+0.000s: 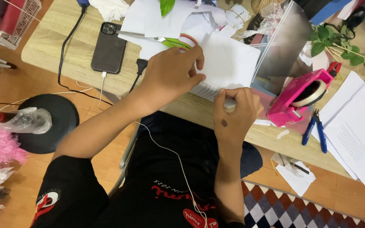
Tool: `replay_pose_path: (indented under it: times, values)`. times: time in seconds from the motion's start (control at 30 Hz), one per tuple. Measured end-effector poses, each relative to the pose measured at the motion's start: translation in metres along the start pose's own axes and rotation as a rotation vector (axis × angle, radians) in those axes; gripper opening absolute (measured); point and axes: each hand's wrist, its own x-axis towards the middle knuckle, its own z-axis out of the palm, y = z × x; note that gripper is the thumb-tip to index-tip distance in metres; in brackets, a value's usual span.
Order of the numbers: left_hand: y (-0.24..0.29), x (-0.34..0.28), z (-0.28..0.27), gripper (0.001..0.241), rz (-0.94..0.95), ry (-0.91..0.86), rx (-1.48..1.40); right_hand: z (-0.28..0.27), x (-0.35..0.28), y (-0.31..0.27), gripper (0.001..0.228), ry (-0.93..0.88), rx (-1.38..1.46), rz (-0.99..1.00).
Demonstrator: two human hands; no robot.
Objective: The person wraps a stack of white paper with a larger sheet of white paper, folding the edges and securing them with clear tape. They repeatedly apply tape to the sides and edges to hold the package together.
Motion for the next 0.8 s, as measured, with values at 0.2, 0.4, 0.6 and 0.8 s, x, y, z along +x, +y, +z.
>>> replay_pose_path:
  times: [0.2, 0.4, 0.6, 0.8]
  values:
    - [0.007, -0.001, 0.002, 0.008, -0.013, -0.014, 0.07, -0.003, 0.002, -0.001, 0.015, -0.036, -0.036, 0.022]
    - [0.007, 0.0, -0.001, 0.009, -0.021, -0.057, 0.103, -0.005, 0.003, -0.002, 0.014, -0.063, -0.041, 0.034]
    - [-0.026, -0.013, 0.023, 0.023, -0.12, 0.029, -0.424, -0.007, 0.003, 0.004, 0.017, -0.095, 0.002, 0.046]
    - [-0.019, -0.043, 0.076, 0.024, 0.105, 0.534, -0.178, -0.01, 0.005, 0.004, 0.016, -0.084, -0.002, 0.049]
